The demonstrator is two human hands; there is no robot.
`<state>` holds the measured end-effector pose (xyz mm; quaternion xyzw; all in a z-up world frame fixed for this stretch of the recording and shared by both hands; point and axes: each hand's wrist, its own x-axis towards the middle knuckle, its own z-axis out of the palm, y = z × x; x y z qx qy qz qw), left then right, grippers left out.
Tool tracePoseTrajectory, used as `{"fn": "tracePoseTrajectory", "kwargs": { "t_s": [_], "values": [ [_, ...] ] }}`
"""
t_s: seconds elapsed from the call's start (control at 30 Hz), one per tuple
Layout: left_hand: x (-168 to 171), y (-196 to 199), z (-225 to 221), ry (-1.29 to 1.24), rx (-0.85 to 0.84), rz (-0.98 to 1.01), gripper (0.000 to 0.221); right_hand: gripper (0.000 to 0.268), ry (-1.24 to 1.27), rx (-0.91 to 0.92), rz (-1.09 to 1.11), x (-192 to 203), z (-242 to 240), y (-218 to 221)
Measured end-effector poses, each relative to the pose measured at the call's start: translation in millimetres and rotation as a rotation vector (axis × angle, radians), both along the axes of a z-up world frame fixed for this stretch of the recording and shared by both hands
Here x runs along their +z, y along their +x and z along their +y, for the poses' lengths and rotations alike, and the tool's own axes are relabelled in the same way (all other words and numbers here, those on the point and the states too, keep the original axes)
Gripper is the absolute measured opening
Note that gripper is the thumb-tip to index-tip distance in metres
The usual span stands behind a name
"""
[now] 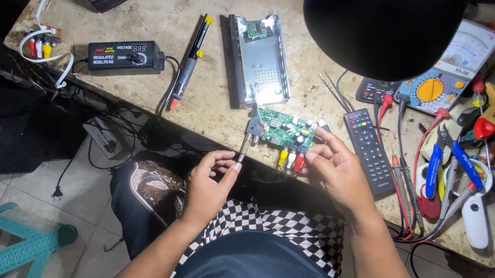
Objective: A person is repairing a circuit board by soldering components, connecting it to a monitor via RCA cables, and testing it using a remote control.
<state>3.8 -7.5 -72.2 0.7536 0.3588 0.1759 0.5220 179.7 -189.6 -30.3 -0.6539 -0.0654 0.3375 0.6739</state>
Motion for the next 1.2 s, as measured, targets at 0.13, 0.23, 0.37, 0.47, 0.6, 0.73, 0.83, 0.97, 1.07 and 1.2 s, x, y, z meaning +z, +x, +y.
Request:
{"fn": "tracePoseTrajectory", "kwargs": {
  "t_s": [0.13,0.23,0.37,0.47,0.6,0.73,0.83,0.97,1.07,1.2],
  "values": [
    [-1.5,0.6,-0.4,0.003,-0.007,0.027,0.018,0.058,0.016,-0.002,-0.007,-1.7,-2.3,0.7],
    [0.4,0.2,-0.8,0.005,0.003,0.038,0.015,0.053,0.0,0.026,-0.047,-1.7,-4.3,0.7],
    [0.1,-1.9,-1.8,0.023,0.019,0.028,0.012,0.05,0.027,0.015,-0.051,-1.2,-4.7,-0.4],
    [-1.0,-2.2,-2.2,0.027,0.026,0.02,0.012,0.048,0.042,0.014,-0.052,-1.9,-4.7,-1.1],
    [2.0,-3.5,-2.0,0.044,0.03,-0.013,0.012,0.047,0.013,0.012,-0.086,8.7,-4.5,-6.8],
    [3.3,-3.6,-2.8,0.05,0.038,-0.024,0.012,0.046,0.038,0.019,-0.088,6.6,-4.9,-8.0],
    [2.4,-3.8,-3.9,0.039,0.039,-0.024,0.012,0.047,0.029,0.014,-0.09,4.0,-5.9,-9.0],
    [3.2,-3.5,-4.1,0.021,0.032,-0.025,0.014,0.046,0.009,-0.013,-0.124,-7.1,-6.5,-6.3],
    [6.0,-4.9,-2.8,0.015,0.027,-0.032,0.014,0.046,-0.026,-0.025,-0.161,-8.4,-3.9,-7.3],
    [2.6,-6.2,0.3,0.011,0.026,-0.06,0.015,0.042,-0.085,-0.015,-0.196,-12.9,-4.1,-7.1]
  ]
}}
